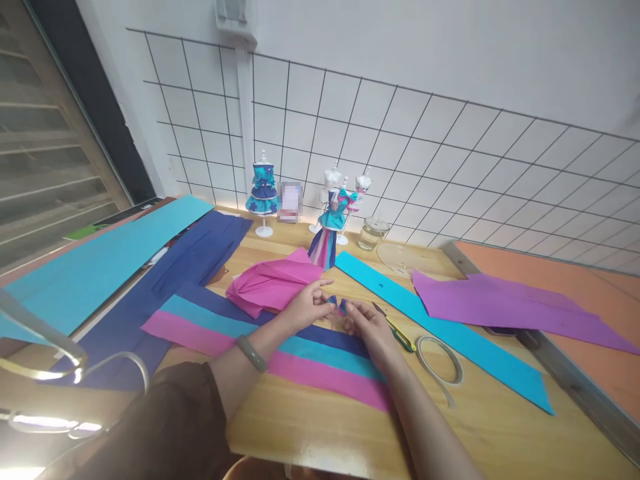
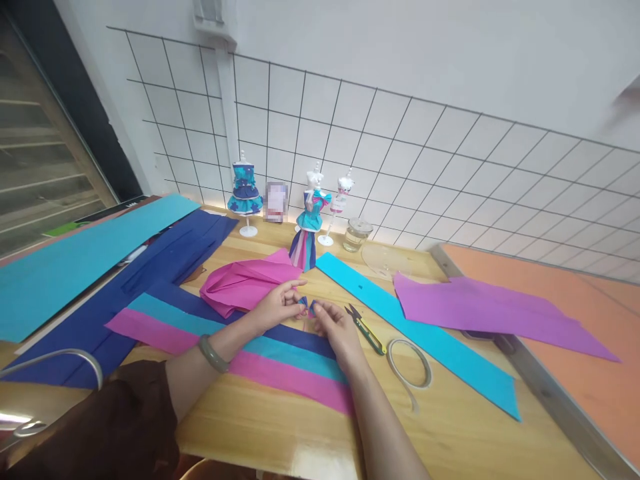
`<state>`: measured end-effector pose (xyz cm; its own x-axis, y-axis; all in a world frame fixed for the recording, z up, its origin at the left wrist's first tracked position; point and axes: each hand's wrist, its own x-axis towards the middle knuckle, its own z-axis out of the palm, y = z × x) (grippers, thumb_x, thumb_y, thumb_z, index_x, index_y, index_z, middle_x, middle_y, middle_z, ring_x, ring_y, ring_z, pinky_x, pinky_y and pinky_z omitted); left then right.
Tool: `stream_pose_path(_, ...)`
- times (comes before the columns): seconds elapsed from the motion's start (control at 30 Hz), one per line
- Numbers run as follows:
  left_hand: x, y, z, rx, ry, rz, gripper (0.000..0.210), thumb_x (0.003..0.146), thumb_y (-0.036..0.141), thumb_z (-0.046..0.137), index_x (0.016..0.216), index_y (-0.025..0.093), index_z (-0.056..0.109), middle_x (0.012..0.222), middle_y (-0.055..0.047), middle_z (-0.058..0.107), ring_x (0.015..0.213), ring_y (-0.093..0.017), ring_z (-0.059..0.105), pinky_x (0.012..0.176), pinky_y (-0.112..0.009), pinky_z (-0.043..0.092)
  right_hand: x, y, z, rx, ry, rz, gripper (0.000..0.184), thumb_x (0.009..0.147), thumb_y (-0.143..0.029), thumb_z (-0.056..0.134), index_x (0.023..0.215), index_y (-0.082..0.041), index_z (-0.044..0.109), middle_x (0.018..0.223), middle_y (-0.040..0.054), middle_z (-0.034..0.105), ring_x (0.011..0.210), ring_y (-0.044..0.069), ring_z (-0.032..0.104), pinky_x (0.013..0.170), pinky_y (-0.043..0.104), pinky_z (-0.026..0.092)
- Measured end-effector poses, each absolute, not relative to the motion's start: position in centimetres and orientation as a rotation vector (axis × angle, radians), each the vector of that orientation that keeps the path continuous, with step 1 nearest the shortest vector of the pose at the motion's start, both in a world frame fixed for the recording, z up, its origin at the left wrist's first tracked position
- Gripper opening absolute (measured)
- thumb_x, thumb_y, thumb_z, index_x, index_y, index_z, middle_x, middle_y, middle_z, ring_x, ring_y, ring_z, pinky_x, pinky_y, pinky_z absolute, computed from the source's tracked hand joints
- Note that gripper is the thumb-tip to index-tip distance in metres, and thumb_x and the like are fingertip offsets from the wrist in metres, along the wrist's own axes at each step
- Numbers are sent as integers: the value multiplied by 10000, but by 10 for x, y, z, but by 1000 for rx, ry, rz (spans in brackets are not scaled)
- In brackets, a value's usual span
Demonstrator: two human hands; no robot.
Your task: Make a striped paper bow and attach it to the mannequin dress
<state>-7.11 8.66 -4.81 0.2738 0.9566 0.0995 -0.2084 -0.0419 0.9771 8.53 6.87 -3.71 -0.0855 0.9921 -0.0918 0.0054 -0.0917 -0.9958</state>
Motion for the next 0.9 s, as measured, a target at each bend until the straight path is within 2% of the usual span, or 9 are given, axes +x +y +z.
stream_pose_path(0.23,-66,83,-55,1302,780,1123,560,694,188,620,1209,156,401,743,14,512,697,-89,527,615,-210,410,87,66,-37,-1134,-1386,1333,318,651,-470,658,730,-170,590,524,-40,486,465,91,402,470,227,295)
stream_pose_path(0.43,-64,82,-47,1340,822,1160,561,662,89,599,1189,153,416,905,-57,577,830,-135,574,742,-268,442,87,70,-36,-1197,-1260,1295,390,586,-520,682,722,-168,586,493,-44,468,432,86,364,439,217,234)
stream_pose_path(0.53,-63,88,-39,1271,840,1245,546,663,100,598,1178,152,425,942,-78,584,822,-137,589,746,-277,457,87,71,-37,-1196,-1251,1249,400,582,-540,673,694,-164,592,480,-41,466,428,85,357,440,219,233)
stream_pose_path(0.7,-64,109,-21,1102,932,1417,466,706,159,558,1151,127,425,846,-57,577,685,-124,596,652,-289,486,85,71,-38,-1176,-1237,1231,373,595,-518,674,681,-162,605,482,-41,467,441,78,358,450,213,242)
stream_pose_path(0.9,-72,149,-7,1292,1208,1768,550,659,133,587,1183,159,422,949,-76,565,829,-144,552,716,-275,460,83,70,-40,-1127,-1204,1233,351,583,-430,723,780,-158,620,543,-31,515,470,75,388,467,205,283)
